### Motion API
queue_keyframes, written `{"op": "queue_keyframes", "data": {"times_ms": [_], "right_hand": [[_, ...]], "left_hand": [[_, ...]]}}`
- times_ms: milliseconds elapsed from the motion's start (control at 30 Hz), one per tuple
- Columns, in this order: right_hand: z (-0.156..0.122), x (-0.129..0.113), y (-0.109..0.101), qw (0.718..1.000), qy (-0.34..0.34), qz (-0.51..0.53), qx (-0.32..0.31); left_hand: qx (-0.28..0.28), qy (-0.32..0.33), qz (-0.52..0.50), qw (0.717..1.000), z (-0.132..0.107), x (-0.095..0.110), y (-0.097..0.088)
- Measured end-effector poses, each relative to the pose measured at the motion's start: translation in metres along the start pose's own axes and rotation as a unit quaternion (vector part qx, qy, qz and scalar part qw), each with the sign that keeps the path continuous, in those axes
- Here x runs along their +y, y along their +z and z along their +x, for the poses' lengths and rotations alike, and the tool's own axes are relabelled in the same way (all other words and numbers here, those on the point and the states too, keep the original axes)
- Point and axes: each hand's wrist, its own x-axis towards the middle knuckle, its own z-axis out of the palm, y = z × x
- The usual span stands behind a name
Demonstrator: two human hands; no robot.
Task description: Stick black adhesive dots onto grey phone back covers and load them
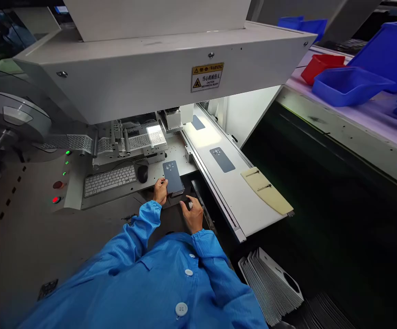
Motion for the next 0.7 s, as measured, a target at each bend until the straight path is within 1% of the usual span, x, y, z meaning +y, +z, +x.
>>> {"op": "queue_keyframes", "data": {"times_ms": [167, 233, 333, 467, 533, 700], "right_hand": [[0.035, 0.002, 0.018, 0.996, -0.071, -0.039, 0.026], [0.041, 0.005, 0.023, 0.992, -0.100, -0.071, 0.032], [0.044, 0.009, 0.025, 0.986, -0.126, -0.108, 0.032], [0.043, 0.010, 0.025, 0.977, -0.144, -0.159, 0.019], [0.043, 0.009, 0.026, 0.969, -0.141, -0.200, 0.005], [0.044, 0.002, 0.034, 0.936, -0.125, -0.324, -0.055]], "left_hand": [[-0.025, -0.010, -0.022, 0.999, 0.007, 0.003, 0.011], [-0.035, -0.016, -0.031, 0.999, 0.006, 0.002, 0.015], [-0.045, -0.026, -0.042, 0.998, 0.004, 0.001, 0.017], [-0.042, -0.039, -0.056, 0.997, 0.002, 0.001, 0.015], [-0.039, -0.045, -0.063, 0.996, 0.001, 0.000, 0.014], [-0.036, -0.052, -0.076, 0.995, -0.001, 0.002, 0.012]]}}
